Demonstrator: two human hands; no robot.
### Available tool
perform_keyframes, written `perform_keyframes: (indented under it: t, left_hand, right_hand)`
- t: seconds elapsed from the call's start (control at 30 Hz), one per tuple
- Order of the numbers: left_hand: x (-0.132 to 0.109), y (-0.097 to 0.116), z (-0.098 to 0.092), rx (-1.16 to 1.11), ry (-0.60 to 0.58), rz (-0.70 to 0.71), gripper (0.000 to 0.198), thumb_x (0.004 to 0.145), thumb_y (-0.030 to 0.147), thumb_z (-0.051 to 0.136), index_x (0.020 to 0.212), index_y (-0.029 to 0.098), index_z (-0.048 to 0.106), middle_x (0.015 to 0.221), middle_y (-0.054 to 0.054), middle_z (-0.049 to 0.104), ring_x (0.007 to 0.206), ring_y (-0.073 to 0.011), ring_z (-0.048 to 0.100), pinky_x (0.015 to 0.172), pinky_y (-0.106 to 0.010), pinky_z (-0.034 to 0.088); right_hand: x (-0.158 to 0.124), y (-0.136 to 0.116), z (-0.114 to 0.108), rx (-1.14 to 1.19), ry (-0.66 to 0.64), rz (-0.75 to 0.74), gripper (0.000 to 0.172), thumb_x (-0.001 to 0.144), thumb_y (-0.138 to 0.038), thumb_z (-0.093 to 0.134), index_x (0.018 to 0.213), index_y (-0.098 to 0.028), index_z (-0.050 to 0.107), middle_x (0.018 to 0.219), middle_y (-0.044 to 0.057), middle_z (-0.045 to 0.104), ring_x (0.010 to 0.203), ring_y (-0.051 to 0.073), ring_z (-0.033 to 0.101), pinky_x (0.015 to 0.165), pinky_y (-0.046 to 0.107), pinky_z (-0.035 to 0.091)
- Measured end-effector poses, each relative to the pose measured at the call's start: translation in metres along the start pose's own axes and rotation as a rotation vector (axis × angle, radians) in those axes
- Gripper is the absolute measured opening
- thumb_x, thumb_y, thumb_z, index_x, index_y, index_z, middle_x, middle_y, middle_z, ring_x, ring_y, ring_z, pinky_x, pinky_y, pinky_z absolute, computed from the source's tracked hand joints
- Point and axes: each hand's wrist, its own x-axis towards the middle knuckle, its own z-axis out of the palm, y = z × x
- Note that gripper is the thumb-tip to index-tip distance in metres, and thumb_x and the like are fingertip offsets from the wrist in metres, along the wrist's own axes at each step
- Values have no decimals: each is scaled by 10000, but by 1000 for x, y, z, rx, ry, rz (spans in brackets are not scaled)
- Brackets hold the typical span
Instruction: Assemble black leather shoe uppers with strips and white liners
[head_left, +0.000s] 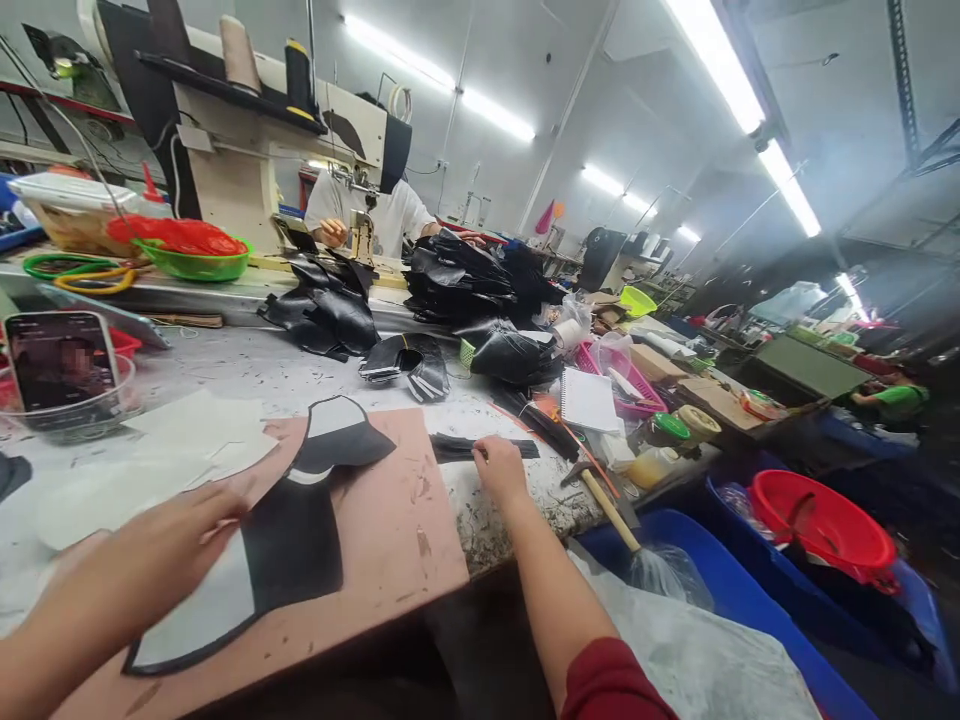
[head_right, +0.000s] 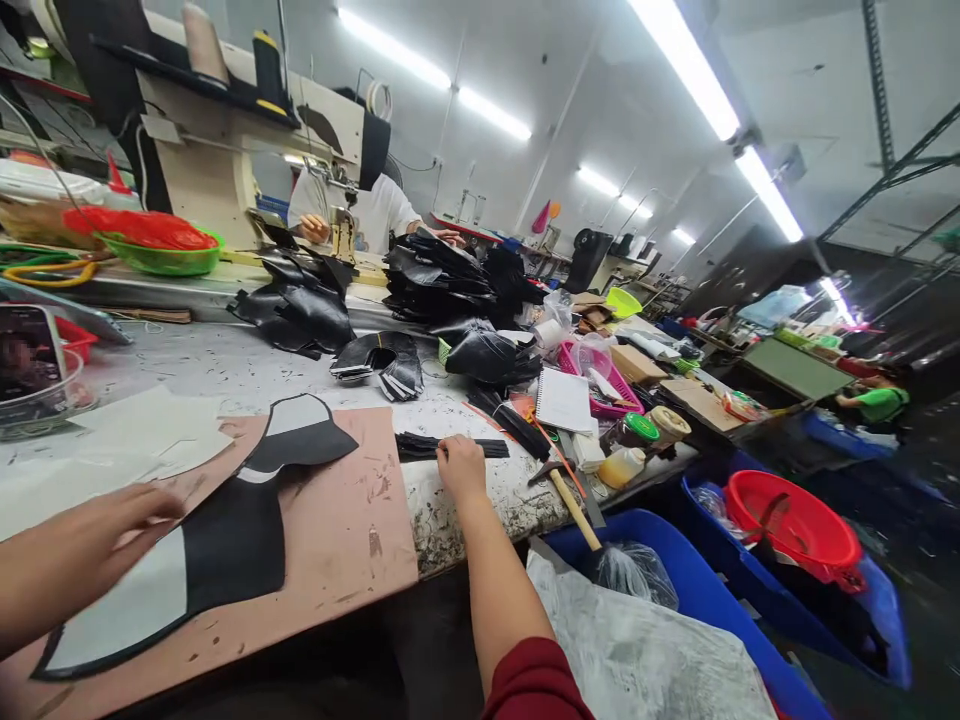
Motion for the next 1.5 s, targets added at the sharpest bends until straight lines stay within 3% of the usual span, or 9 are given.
perform_keyframes:
  t: [0.1, 0.2, 0.47, 0.67, 0.83, 1.0, 1.2, 1.33, 1.5]
  left_hand:
    - [42, 75, 2, 143, -158, 248, 265, 793, 172, 341, 755, 191, 603, 827, -47, 626, 783, -194, 570, 693, -300, 402]
    - [76, 128, 26, 144, -197, 459, 218, 758, 109, 386, 741, 163, 596, 829, -88, 619, 762, -213, 567, 685, -333, 413]
    - [147, 188, 107, 108, -213, 654, 232, 743, 36, 399, 786, 134, 605, 833, -93, 631, 776, -199, 581, 719, -309, 444]
    - [163, 200, 131, 132, -190, 599, 305, 785, 50, 347, 982, 51, 581, 915, -162, 622, 839, -251, 569, 731, -367, 436]
    - [166, 201, 136, 153, -178, 539, 292, 760, 59, 397, 984, 60, 584, 942, -161, 605, 865, -257, 558, 742, -374, 423]
    - [171, 206, 134, 185, -208, 518, 261, 713, 61, 449, 924, 65, 603, 936, -166, 606, 865, -272, 552, 729, -378, 414]
    - [175, 210, 125, 220, -223, 525, 252, 724, 61, 459, 929, 69, 605, 941, -172, 610, 892, -271, 546, 752, -380, 389]
    - [178, 212, 124, 230, -224, 538, 245, 729, 61, 470, 927, 91, 612, 943, -163, 616, 903, -263, 547, 753, -376, 383]
    - [174, 213, 126, 249, -216, 567, 234, 754, 78, 471, 941, 90, 610, 965, -144, 617, 910, -250, 544, 780, -383, 386]
  right_hand:
    - [24, 5, 8, -60, -69, -83, 190, 804, -184, 469, 893, -157, 635, 947, 95, 640, 917, 205, 556, 789, 300, 359]
    - [37, 6, 14, -104, -128, -116, 195, 793, -160, 458, 839, -141, 646, 891, 115, 655, 848, 208, 591, 733, 295, 376]
    - [57, 16, 10, -65, -207, -129, 214, 733, -117, 479, 873, -163, 633, 905, 95, 665, 841, 206, 599, 670, 273, 382]
    - [75, 32, 7, 106, -232, -66, 110, 700, -143, 546, 736, -196, 636, 785, 27, 681, 770, 158, 595, 642, 230, 376]
    - [73, 36, 18, 256, -115, 88, 75, 711, -143, 555, 701, -183, 618, 747, 33, 670, 732, 159, 585, 637, 236, 378]
    - [77, 44, 16, 409, 163, 266, 156, 766, -117, 459, 816, -149, 602, 809, 77, 651, 774, 190, 575, 689, 283, 394]
    - [95, 102, -7, 664, 462, 513, 139, 755, -232, 605, 854, -135, 603, 831, 35, 629, 759, 168, 587, 710, 303, 471]
    - [84, 140, -14, 777, 755, 731, 306, 863, -321, 494, 1123, -159, 502, 1116, 73, 538, 931, 182, 561, 774, 388, 489]
    - [58, 162, -34, 822, 1103, 857, 261, 885, -304, 415, 1092, -165, 490, 1095, 96, 522, 933, 205, 554, 741, 384, 490]
